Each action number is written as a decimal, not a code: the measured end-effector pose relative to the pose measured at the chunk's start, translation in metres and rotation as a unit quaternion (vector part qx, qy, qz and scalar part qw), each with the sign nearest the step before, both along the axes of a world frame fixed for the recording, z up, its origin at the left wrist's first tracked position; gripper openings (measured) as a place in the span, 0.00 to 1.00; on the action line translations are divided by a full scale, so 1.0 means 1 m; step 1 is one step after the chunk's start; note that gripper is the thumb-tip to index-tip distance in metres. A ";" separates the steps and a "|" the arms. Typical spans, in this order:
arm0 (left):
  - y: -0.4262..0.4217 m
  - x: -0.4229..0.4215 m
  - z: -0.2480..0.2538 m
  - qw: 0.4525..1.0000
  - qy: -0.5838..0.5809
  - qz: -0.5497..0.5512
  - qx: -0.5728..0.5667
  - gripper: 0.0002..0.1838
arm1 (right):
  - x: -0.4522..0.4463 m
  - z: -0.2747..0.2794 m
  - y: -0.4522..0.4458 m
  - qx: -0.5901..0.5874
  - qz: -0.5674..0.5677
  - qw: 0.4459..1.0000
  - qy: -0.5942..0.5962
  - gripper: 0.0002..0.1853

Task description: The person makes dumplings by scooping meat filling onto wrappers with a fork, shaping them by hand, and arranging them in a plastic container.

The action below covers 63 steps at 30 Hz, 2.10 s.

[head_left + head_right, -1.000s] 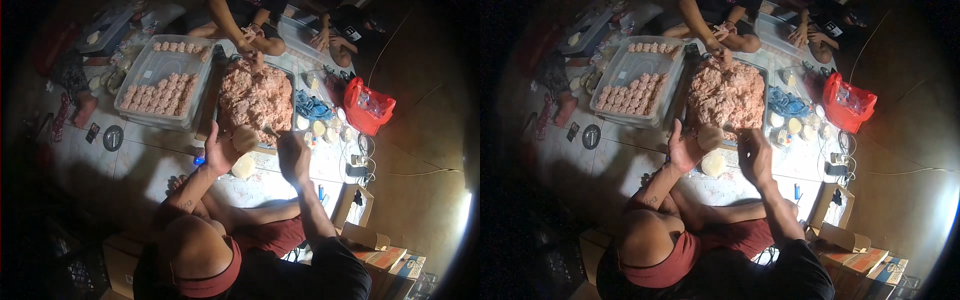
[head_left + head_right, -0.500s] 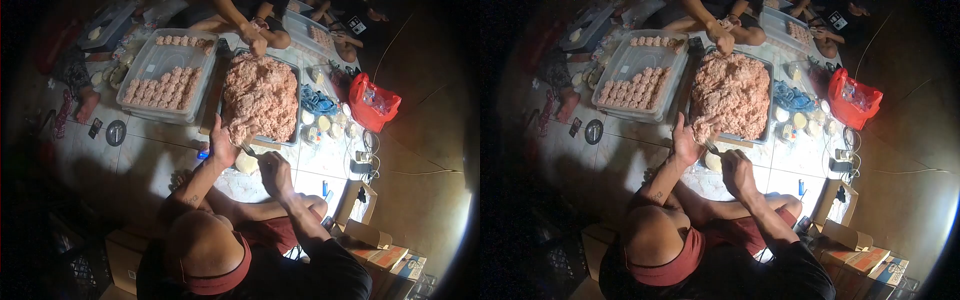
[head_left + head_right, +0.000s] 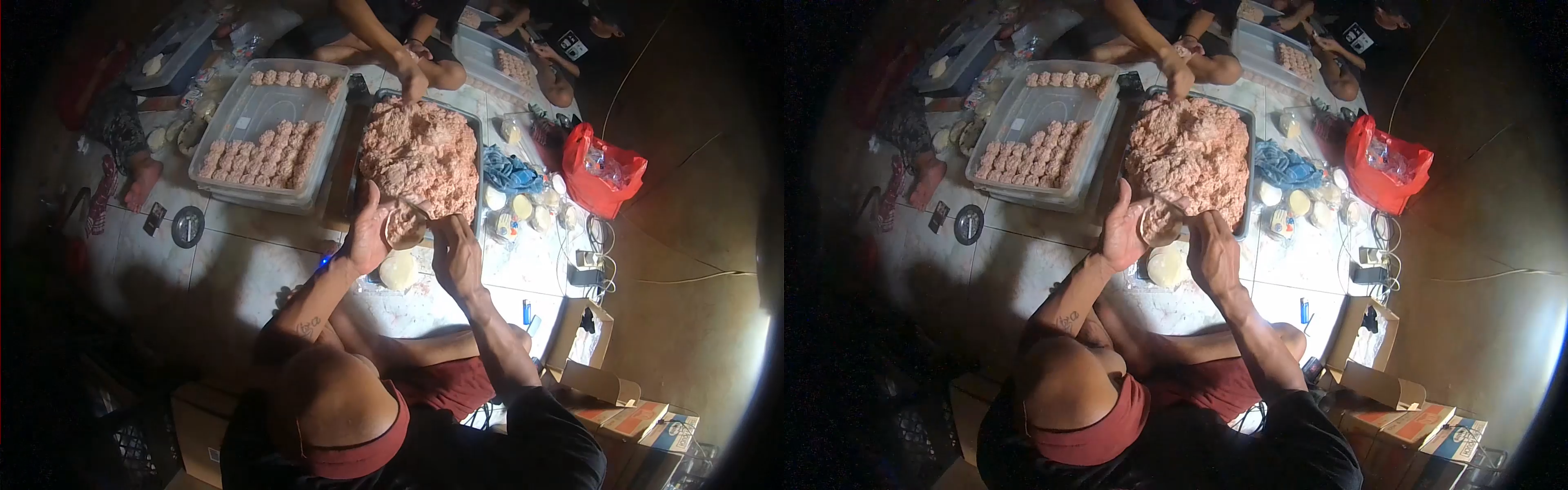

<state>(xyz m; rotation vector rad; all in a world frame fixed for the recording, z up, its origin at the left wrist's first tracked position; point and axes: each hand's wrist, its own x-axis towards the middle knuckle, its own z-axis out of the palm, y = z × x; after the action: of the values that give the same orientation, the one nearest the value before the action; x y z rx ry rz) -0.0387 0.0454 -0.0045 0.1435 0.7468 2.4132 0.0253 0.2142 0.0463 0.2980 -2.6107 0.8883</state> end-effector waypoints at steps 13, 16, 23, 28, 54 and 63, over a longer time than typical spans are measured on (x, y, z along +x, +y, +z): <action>-0.017 -0.001 0.020 0.982 -0.052 -0.048 0.177 0.49 | -0.069 -0.028 0.072 0.216 -0.173 0.961 -0.024 0.08; -0.024 0.013 0.021 0.950 -0.217 -0.039 0.219 0.49 | -0.038 0.014 0.049 0.042 -0.164 0.985 -0.030 0.06; -0.022 0.010 -0.004 0.934 -0.153 -0.097 0.309 0.43 | -0.001 -0.007 -0.002 -0.148 -0.053 0.987 -0.012 0.05; -0.001 0.010 0.017 0.898 -0.136 -0.164 0.386 0.43 | -0.039 -0.062 0.013 -0.036 -0.087 0.994 0.048 0.04; -0.016 0.026 -0.030 0.979 -0.174 0.087 -0.058 0.41 | 0.039 0.018 0.002 -0.129 -0.044 0.975 -0.178 0.06; -0.052 0.027 0.039 0.983 0.057 -0.158 -0.072 0.39 | 0.029 0.037 -0.006 -0.514 0.108 0.791 -0.314 0.12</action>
<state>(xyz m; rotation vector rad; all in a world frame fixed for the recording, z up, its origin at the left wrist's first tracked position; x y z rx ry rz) -0.0120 -0.0063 0.0347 0.3195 0.8773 2.0559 0.0545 0.2081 0.0834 -0.0332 -2.1078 2.6602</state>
